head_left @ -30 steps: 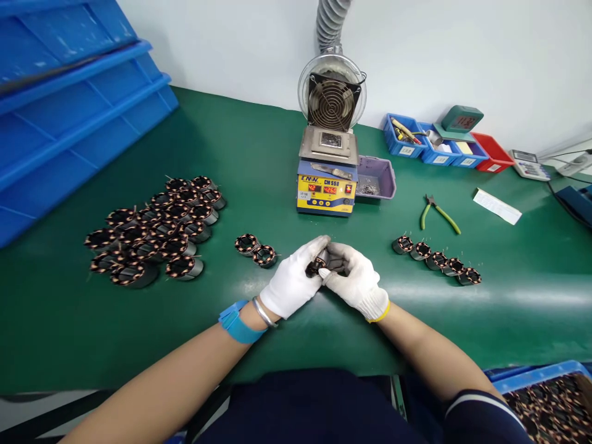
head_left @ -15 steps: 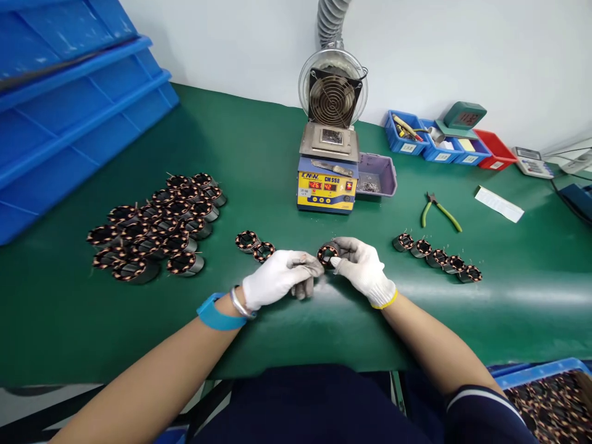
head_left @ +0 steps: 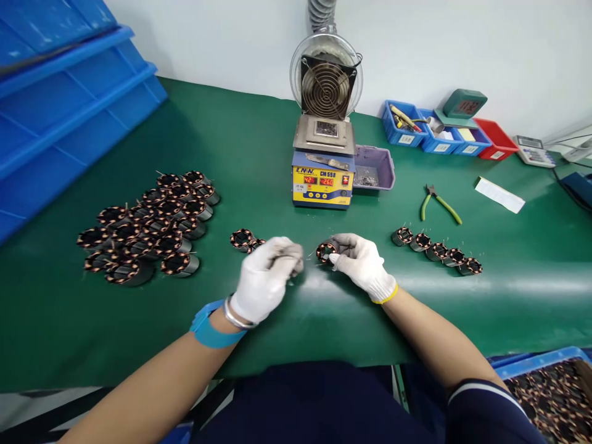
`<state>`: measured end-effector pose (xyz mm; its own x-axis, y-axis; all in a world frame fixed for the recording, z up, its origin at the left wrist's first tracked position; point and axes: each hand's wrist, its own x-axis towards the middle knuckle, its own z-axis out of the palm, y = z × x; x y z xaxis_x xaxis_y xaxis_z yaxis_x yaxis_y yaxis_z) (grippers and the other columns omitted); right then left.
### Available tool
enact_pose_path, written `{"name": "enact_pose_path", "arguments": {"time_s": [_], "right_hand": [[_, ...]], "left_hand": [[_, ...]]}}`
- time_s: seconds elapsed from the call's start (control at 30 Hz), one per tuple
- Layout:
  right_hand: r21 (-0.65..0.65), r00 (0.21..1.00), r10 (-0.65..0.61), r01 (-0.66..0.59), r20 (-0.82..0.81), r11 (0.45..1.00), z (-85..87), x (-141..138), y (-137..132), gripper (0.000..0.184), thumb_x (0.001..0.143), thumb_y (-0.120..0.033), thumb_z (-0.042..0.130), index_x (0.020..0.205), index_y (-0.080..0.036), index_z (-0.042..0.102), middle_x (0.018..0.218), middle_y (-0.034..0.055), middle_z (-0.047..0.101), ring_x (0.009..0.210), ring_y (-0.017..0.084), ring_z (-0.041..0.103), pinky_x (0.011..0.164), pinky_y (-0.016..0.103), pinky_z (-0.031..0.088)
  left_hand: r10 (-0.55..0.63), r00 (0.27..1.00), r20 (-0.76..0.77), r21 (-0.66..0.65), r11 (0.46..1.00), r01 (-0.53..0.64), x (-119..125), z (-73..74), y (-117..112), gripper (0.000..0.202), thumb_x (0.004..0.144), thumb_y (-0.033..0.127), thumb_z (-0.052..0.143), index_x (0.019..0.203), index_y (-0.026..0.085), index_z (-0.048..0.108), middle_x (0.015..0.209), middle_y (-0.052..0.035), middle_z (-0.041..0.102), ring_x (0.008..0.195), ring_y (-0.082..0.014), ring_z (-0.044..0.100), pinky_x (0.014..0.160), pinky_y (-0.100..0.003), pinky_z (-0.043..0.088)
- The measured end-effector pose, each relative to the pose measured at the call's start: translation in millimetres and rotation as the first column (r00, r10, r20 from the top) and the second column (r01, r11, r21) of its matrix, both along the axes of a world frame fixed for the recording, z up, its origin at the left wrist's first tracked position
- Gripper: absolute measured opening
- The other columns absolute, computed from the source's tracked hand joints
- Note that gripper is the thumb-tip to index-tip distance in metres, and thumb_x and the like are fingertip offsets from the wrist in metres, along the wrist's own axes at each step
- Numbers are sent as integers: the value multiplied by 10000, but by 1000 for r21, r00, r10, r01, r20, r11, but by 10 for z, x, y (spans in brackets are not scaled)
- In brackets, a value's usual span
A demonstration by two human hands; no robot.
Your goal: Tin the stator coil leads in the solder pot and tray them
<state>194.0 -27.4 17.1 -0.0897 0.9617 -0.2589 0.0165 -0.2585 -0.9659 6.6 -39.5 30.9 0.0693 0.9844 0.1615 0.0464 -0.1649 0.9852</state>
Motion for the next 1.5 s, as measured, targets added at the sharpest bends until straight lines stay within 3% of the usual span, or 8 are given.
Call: {"name": "enact_pose_path", "arguments": {"time_s": [0.13,0.37,0.57,0.73,0.9,1.13,1.37,1.5], "right_hand": [[-22,999,-22,21,-28,1000,20,-7,-1,444,613,-288,762,1012,-149,627,863,46,701,623,125,643,584,264,541],[31,1000,-30,30,-2,999,-50,-8,-14,455,632,-314,773,1035,-155,634,895,53,708,711,141,662,631,266,561],[23,999,-43,44,-29,999,-3,-7,-9,429,638,-305,758,1018,-150,631,897,56,711,653,136,661,604,270,567],[102,997,-14,5,82,995,-44,-4,-37,440,667,-323,755,1060,-164,634,932,57,717,770,160,680,699,296,581],[112,983,-58,39,172,993,-57,4,-38,467,678,-354,756,1093,-177,633,915,54,720,721,164,671,659,312,583],[161,966,-66,26,252,987,23,-10,-76,497,657,-342,764,1104,-166,637,927,61,722,765,171,676,712,316,580],[306,944,-138,42,300,951,463,85,251,420,693,-341,725,1067,-165,653,958,68,716,773,176,675,707,305,576],[492,780,-229,-114,582,863,954,139,894,377,715,-282,668,1070,-153,665,956,44,707,839,180,661,789,321,555]], "left_hand": [[144,986,82,-34,989,-142,-52,-4,30,210,859,376,532,781,182,517,646,16,552,509,-96,486,435,-214,354],[-337,916,-219,-198,934,297,52,7,-71,245,853,342,530,681,171,567,605,6,557,563,-112,510,549,-238,432],[-58,993,-101,-162,986,41,7,62,-94,163,776,323,611,730,172,570,615,16,572,515,-103,512,489,-223,427],[-218,939,-267,-265,953,146,105,14,-80,173,795,331,593,735,169,603,631,-3,621,544,-116,552,498,-220,444],[153,984,-96,-101,982,-162,15,58,-78,97,779,260,576,780,166,600,576,21,589,472,-100,514,456,-214,432],[-122,967,-223,-117,988,98,43,56,-73,168,823,271,562,701,163,606,587,10,598,512,-98,534,521,-216,456],[-45,997,-70,-42,998,42,-55,-90,-196,154,850,308,574,853,166,633,714,-12,648,599,-129,598,577,-244,508],[-151,976,-155,-46,988,145,24,-227,-82,184,841,327,586,898,166,654,830,-47,703,735,-161,654,703,-277,538]]}}
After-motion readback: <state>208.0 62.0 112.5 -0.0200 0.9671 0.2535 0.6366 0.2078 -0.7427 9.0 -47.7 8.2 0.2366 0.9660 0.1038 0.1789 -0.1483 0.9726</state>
